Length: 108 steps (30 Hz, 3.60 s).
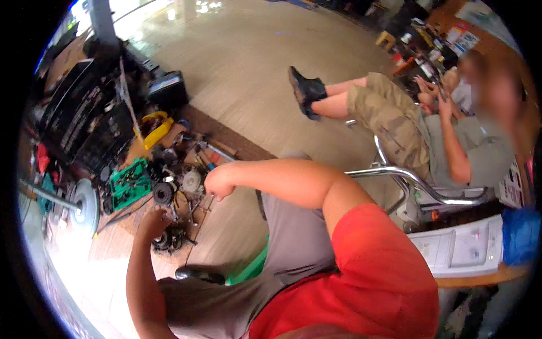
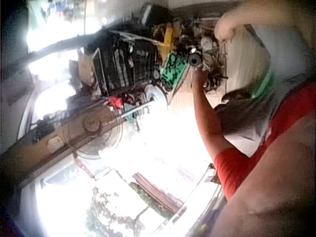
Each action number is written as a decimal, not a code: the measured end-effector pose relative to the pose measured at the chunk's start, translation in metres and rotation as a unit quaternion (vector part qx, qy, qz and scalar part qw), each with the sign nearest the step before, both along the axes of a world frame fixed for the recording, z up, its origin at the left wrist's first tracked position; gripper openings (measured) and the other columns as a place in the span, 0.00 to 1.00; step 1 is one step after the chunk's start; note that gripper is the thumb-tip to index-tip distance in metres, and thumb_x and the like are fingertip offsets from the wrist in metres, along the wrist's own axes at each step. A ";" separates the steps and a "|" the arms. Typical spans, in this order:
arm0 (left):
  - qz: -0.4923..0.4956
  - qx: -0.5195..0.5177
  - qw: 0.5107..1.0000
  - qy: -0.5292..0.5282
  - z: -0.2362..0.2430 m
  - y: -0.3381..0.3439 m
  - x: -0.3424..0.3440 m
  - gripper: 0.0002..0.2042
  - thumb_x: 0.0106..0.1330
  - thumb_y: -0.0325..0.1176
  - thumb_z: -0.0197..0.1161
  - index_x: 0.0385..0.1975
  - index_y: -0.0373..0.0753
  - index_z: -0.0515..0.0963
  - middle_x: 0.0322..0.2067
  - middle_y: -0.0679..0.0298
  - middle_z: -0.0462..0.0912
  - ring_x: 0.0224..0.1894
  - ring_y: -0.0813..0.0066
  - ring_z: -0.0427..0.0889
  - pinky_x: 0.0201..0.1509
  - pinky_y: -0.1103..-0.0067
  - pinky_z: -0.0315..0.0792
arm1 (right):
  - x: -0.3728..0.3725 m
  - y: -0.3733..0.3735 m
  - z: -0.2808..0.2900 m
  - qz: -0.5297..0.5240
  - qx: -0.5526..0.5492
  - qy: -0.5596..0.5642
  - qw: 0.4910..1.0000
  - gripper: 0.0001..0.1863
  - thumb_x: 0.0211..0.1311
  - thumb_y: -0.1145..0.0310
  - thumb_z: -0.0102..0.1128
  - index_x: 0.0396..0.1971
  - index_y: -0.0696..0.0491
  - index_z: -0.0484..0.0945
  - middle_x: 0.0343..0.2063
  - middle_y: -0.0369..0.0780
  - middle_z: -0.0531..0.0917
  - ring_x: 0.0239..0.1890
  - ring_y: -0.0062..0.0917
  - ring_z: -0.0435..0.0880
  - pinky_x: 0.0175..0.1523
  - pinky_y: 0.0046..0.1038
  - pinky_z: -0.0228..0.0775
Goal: The person uses a wrench and their hands to disassemble and inspect a mechanical component on a piece of cardboard on the floor.
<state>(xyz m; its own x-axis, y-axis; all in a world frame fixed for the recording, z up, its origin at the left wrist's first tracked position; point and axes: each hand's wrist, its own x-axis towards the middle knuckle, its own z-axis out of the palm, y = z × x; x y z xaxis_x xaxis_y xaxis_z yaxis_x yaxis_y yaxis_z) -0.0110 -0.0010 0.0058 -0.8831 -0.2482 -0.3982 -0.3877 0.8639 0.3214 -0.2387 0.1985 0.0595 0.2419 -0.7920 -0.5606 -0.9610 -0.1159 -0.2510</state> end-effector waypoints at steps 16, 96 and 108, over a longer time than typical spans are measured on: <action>0.010 0.039 0.999 0.013 -0.011 0.000 -0.002 0.18 0.55 0.36 0.61 0.42 0.32 0.75 0.39 0.44 0.79 0.45 0.48 0.77 0.47 0.64 0.71 | -0.002 0.002 0.002 -0.023 0.025 0.000 0.999 0.18 0.51 0.59 0.62 0.37 0.57 0.81 0.36 0.48 0.82 0.41 0.42 0.79 0.46 0.41 0.71; 0.001 0.040 0.999 0.035 -0.002 0.009 -0.002 0.17 0.55 0.33 0.62 0.42 0.31 0.74 0.37 0.44 0.79 0.43 0.48 0.78 0.44 0.65 0.72 | -0.003 0.002 0.000 -0.007 0.018 0.016 1.000 0.19 0.52 0.59 0.61 0.38 0.58 0.80 0.35 0.48 0.82 0.40 0.43 0.80 0.45 0.41 0.70; 0.011 0.067 0.997 0.038 0.000 0.011 -0.002 0.16 0.55 0.32 0.61 0.41 0.32 0.75 0.37 0.45 0.79 0.42 0.49 0.79 0.43 0.65 0.72 | -0.001 0.003 0.007 -0.006 0.026 0.020 0.999 0.18 0.53 0.59 0.61 0.38 0.58 0.80 0.35 0.48 0.82 0.40 0.42 0.80 0.45 0.41 0.70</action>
